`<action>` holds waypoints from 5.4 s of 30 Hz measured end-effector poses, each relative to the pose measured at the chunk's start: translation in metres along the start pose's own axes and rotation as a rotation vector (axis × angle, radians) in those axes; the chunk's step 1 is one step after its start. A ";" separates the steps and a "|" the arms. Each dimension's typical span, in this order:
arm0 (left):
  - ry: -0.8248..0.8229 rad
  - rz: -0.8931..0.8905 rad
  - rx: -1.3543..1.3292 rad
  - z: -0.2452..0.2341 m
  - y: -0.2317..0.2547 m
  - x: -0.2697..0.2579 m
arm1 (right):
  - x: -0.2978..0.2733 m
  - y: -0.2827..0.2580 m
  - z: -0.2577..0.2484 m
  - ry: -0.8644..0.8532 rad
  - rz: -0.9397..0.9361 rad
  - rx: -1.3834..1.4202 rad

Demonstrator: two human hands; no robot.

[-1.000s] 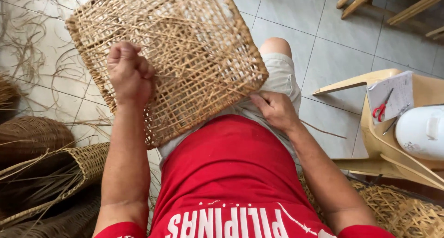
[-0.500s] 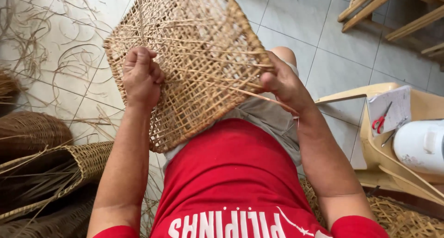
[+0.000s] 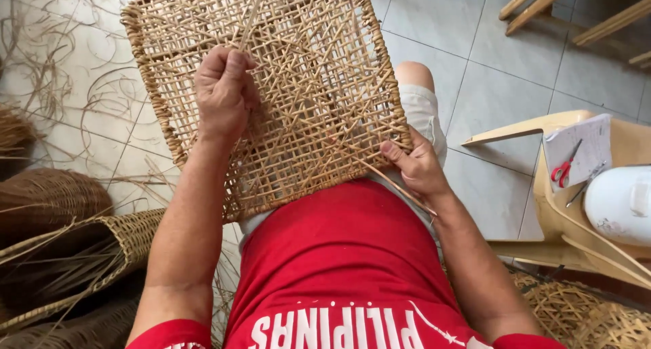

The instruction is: The person is weaving thin rattan strips into a rectangular frame, using a small wooden stick to guide the strips through the existing weave to create a pattern.

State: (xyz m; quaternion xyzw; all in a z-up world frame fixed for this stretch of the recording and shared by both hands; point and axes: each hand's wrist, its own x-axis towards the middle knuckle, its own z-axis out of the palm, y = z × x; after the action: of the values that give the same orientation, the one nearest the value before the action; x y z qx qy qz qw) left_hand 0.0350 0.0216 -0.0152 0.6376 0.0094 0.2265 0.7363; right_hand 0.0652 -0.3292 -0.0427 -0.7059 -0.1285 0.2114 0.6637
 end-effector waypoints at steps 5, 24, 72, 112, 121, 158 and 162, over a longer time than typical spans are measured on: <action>0.046 -0.012 -0.058 -0.001 -0.004 0.001 | -0.001 0.000 0.002 0.000 -0.012 -0.047; -0.439 0.344 1.313 0.007 0.042 -0.052 | 0.005 -0.041 -0.002 -0.189 0.178 -0.022; -0.034 0.187 1.331 -0.051 0.030 -0.034 | -0.034 -0.055 0.004 -0.036 0.053 -0.963; 0.145 0.275 0.766 -0.099 0.044 -0.030 | -0.023 -0.065 -0.039 0.001 -0.258 -1.108; -0.202 0.104 1.486 -0.029 0.078 -0.023 | 0.039 -0.040 0.064 -0.228 -0.704 -0.914; -0.190 0.264 1.142 -0.031 0.023 -0.026 | 0.055 -0.014 0.092 -0.090 -1.034 -0.976; -0.242 0.232 0.982 -0.034 0.038 -0.030 | 0.056 -0.013 0.092 -0.087 -1.056 -0.964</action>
State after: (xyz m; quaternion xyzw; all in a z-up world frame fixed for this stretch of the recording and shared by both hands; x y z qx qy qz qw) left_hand -0.0138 0.0460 0.0058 0.9265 -0.0413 0.1999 0.3161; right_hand 0.0720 -0.2210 -0.0392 -0.7550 -0.5586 -0.1906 0.2857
